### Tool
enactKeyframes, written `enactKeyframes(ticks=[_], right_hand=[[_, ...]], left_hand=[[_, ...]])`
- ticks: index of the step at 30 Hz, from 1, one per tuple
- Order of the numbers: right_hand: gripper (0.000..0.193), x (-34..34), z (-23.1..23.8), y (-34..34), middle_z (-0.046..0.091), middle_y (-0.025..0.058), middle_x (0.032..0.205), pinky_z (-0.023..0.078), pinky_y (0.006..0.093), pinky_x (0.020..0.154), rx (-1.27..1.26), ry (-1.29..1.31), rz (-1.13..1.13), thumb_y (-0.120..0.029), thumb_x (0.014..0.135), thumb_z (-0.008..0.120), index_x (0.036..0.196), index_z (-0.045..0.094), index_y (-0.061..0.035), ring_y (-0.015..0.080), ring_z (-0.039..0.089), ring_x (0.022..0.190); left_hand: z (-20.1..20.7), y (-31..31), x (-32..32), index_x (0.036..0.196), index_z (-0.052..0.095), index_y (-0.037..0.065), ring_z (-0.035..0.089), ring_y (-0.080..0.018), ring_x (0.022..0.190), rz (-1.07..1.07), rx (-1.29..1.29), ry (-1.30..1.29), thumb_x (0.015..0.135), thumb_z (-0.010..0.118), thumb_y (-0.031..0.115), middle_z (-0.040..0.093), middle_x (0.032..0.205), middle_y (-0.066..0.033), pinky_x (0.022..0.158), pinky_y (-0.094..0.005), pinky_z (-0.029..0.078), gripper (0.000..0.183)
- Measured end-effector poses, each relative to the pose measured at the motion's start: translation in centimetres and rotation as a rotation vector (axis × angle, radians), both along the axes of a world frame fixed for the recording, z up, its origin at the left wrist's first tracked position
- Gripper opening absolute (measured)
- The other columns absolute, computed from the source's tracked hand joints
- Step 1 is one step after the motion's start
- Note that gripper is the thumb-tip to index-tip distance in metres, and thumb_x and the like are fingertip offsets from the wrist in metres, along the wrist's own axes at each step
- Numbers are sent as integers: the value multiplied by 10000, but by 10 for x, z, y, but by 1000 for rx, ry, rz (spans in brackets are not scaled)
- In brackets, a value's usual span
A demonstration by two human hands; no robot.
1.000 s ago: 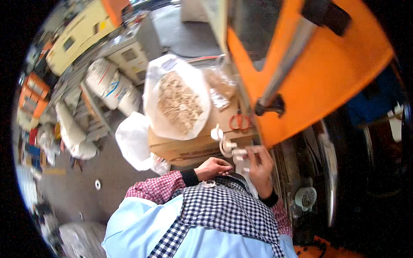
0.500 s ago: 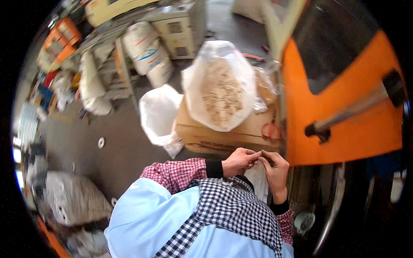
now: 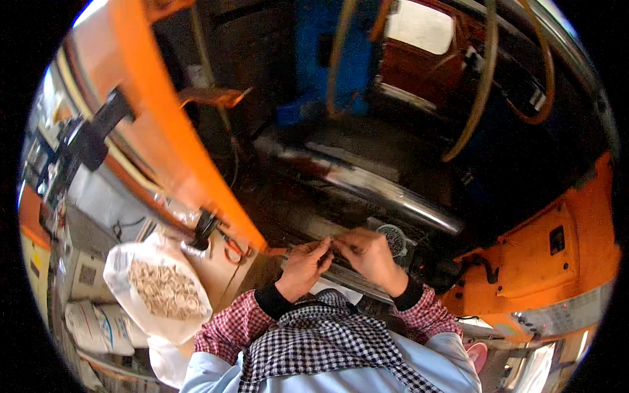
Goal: The person operates an injection molding machine by opening the safety door, retrieving a white plastic component from the mold, and closing the door. They repeat this cycle multiple times, placing the finished components into a nearby white sack.
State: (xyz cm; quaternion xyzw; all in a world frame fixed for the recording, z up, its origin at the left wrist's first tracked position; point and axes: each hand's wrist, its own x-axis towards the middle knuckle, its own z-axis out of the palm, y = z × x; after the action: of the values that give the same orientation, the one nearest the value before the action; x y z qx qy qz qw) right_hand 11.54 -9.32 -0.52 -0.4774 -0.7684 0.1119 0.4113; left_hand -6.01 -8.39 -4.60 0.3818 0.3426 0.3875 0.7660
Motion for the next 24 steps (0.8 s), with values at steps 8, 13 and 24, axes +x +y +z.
enactKeyframes(ticks=[8, 13, 24], right_hand=[[185, 73, 41, 219, 654, 177, 822, 486, 328, 668, 399, 407, -597, -154, 817, 632, 862, 670, 22, 276, 643, 752], [248, 116, 21, 354, 637, 182, 843, 470, 388, 732, 381, 399, -793, -224, 810, 642, 866, 672, 16, 321, 618, 792], [226, 109, 18, 386, 622, 182, 906, 450, 411, 782, 299, 317, -777, -189, 798, 641, 871, 668, 23, 355, 589, 856]], left_hand=[[1, 10, 12, 1112, 526, -42, 544, -170, 884, 17, -74, -116, 939, 463, 111, 575, 971, -91, 767, -276, 459, 239], [14, 2, 11, 1088, 520, -23, 551, -182, 905, 103, -105, 11, 940, 451, 103, 582, 978, -99, 761, -287, 454, 206], [15, 4, 4, 1058, 501, -29, 553, -176, 854, 180, -262, 8, 946, 448, 120, 582, 965, -120, 739, -272, 454, 194]])
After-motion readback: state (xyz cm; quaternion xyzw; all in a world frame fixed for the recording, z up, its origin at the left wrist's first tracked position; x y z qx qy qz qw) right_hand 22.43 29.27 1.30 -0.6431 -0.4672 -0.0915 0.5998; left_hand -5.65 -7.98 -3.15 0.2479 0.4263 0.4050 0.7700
